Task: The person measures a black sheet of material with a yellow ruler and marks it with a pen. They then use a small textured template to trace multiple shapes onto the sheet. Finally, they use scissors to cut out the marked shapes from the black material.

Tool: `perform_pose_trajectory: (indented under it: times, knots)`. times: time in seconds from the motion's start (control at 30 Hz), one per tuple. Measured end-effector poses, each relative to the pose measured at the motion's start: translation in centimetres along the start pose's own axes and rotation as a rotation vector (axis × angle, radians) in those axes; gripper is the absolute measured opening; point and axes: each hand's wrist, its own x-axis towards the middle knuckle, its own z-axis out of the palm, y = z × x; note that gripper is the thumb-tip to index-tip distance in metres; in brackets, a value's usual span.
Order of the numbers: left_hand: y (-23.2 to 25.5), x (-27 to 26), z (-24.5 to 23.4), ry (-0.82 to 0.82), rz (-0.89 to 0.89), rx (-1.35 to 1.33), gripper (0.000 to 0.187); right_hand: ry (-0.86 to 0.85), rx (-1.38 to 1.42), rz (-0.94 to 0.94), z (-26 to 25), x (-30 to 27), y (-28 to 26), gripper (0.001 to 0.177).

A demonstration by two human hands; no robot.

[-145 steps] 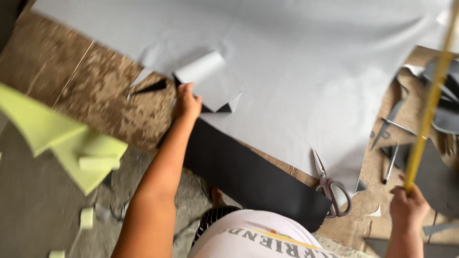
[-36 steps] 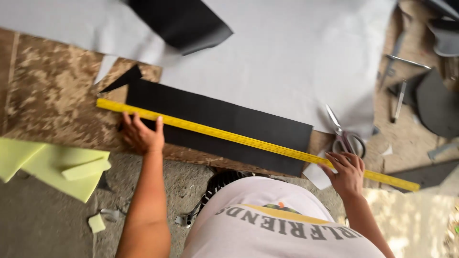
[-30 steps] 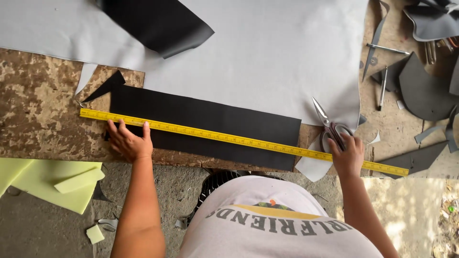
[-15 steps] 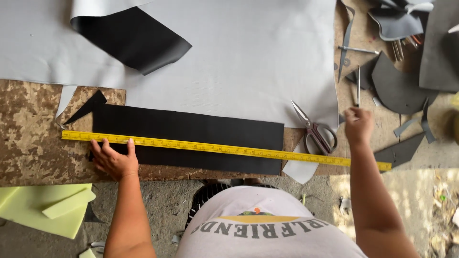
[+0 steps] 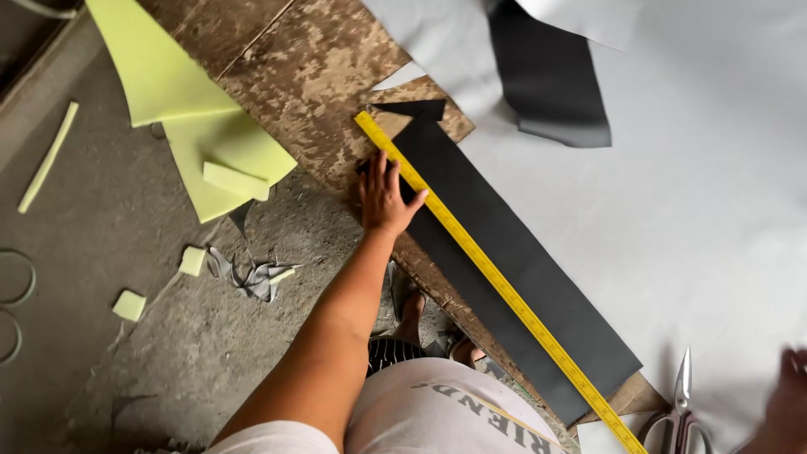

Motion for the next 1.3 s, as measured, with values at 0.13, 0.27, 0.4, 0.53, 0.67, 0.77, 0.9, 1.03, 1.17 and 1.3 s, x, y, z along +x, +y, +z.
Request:
perform_pose_trajectory:
  times: [0.13, 0.27, 0.4, 0.53, 0.67, 0.77, 0.9, 1.03, 1.17, 1.3]
  knots:
    - [-0.2, -0.4, 0.8, 0.004, 0.02, -0.026, 0.082, -0.071, 0.292, 0.471, 11.1, 11.4, -19.3, 0.033]
    - [0.0, -0.1, 1.0, 0.077, 0.014, -0.033, 0.086, -0.164, 0.94, 0.772, 29.8, 13.9, -30.9, 0.019]
    - [0.0, 0.0, 0.2, 0.06, 0.01, -0.048, 0.084, -0.39, 1.135, 0.672, 39.2, 15.1, -44.2, 0.031]
    - [-0.1, -0.1, 1.2, 0.071, -0.002, -0.023, 0.083, -0.77, 0.741, 0.377, 42.3, 17.2, -51.9, 0.032]
    - [-0.2, -0.2, 1.4, 0.08, -0.009, -0.032, 0.084, -0.82, 0.489, 0.275, 45.4, 18.0, -53.4, 0.033]
    - [-0.3, -0.4, 2.1, 0.103, -0.009, 0.002, 0.085, -0.833, 0.423, 0.197, 44.9, 17.6, -53.0, 0.026]
    - [-0.3, -0.1, 1.0, 0.089, 0.004, -0.062, 0.082, -0.839, 0.401, 0.144, 38.8, 16.0, -52.5, 0.027]
    - [-0.3, 0.0, 1.4, 0.135, 0.032, -0.029, 0.083, -0.797, 0.277, 0.274, 29.1, 10.1, -46.9, 0.023]
    - [-0.5, -0.2, 2.5, 0.187, 0.055, -0.002, 0.086, -0.731, 0.002, 0.629, 14.2, 2.5, -42.2, 0.023]
    - [-0.6, -0.6, 2.0, -0.028, 0.013, -0.005, 0.085, -0.617, -0.106, 0.669, 3.4, -5.8, -36.0, 0.024]
